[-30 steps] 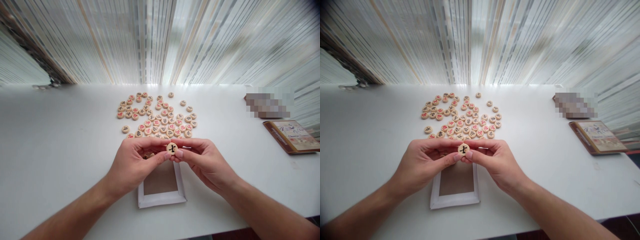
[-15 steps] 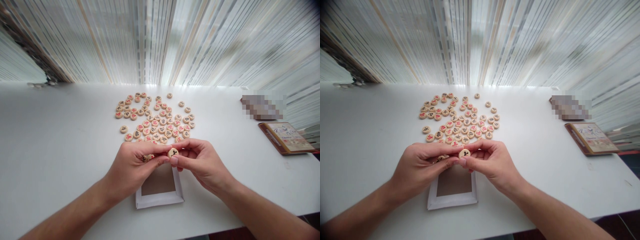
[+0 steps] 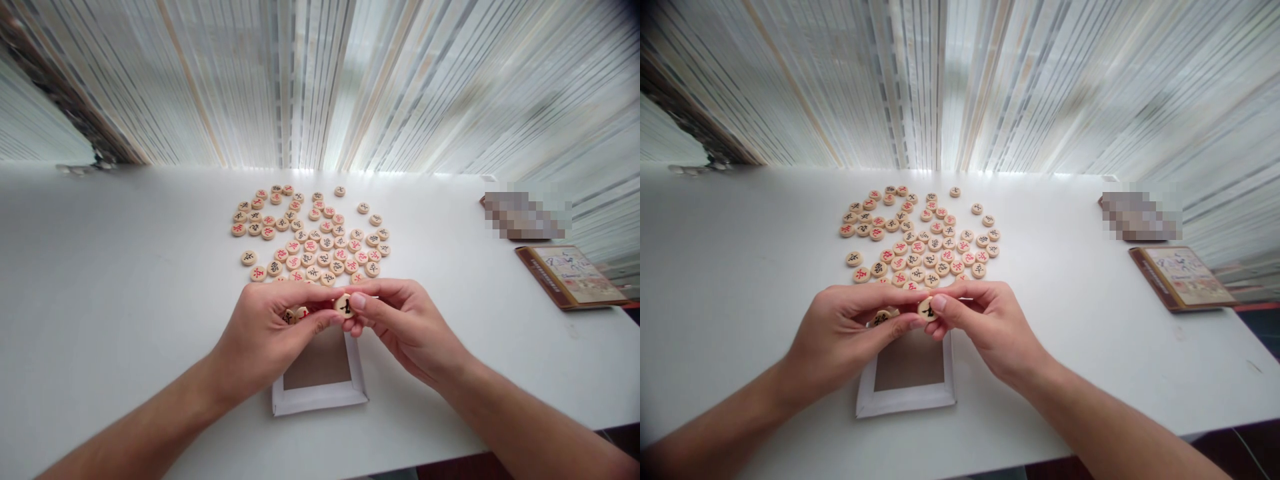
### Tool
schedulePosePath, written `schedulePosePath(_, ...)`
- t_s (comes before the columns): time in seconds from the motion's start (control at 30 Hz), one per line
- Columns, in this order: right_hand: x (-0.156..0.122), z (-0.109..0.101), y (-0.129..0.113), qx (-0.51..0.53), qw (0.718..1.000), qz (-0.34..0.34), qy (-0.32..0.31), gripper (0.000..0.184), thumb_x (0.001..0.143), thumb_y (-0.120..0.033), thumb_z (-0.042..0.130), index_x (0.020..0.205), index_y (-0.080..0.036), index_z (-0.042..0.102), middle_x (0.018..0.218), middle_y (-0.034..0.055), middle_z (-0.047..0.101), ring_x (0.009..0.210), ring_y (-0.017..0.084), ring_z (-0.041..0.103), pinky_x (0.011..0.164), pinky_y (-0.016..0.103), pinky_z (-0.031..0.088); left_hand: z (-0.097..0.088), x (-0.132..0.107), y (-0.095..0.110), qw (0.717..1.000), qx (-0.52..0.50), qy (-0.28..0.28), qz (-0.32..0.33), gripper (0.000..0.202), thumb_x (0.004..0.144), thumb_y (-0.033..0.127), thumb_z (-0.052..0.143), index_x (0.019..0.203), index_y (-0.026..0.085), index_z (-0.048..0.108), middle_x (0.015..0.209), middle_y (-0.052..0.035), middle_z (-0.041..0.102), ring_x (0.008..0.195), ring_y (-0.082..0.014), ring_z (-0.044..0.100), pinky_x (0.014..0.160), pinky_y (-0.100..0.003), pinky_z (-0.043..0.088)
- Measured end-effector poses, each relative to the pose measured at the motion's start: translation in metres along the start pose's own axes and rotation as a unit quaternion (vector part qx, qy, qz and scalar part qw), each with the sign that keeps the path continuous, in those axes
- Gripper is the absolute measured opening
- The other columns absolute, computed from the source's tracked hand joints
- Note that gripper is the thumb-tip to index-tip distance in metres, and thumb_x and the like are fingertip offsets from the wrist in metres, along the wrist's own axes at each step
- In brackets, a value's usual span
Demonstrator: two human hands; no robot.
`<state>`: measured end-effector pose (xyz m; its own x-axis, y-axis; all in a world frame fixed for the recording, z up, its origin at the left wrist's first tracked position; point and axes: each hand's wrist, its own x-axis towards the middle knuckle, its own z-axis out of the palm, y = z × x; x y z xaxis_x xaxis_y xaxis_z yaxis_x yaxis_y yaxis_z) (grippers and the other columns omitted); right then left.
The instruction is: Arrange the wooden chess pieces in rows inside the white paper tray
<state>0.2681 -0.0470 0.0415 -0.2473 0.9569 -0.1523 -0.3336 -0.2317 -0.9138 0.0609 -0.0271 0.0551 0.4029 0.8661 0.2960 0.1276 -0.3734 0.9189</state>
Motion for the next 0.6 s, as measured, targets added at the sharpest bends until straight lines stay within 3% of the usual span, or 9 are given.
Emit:
schedulePosePath(0.17, -0.0006, 0.0006, -0.0005, 0.029, 0.999, 0.014, 0.004, 0.020, 0.078, -0.021, 0.097, 0.096, -0.021, 0.089, 0.082, 0.0037, 0.084, 0.069, 0.010, 0.076, 0.068, 0.017, 0.063, -0.0004, -0.0006, -0.0009, 1.000, -0.020, 0.007, -0.021, 0.030, 0.088, 0.010, 0.084, 0.112, 0.027, 0.088, 0.104, -0.0005, 0.088, 0.090, -0.0162, 0.085, 0.083, -0.016, 0.066)
schedulePosePath(0.37, -0.0025, 0.0023, -0.0006, 0.048, 0.998, 0.038, 0.025, 0.033, 0.057, -0.010, 0.105, 0.082, -0.019, 0.084, 0.071, 0.0005, 0.080, 0.061, 0.011, 0.072, 0.056, 0.018, 0.060, 0.0009, -0.0019, 0.0005, 1.000, -0.009, -0.013, 0.024, 0.034, 0.090, 0.006, 0.080, 0.115, 0.028, 0.087, 0.108, -0.0004, 0.088, 0.091, -0.0154, 0.085, 0.086, -0.016, 0.065)
schedulePosePath(0.6, -0.0019, 0.0019, 0.0000, 0.006, 1.000, 0.014, 0.025, 0.023, 0.067, -0.021, 0.103, 0.082, -0.019, 0.085, 0.072, 0.0034, 0.080, 0.062, 0.014, 0.072, 0.058, 0.023, 0.062, 0.0016, -0.0035, 0.0062, 0.999, -0.024, -0.030, 0.010, 0.040, 0.090, 0.004, 0.079, 0.121, 0.029, 0.085, 0.103, 0.0007, 0.088, 0.085, -0.0145, 0.084, 0.082, -0.018, 0.066)
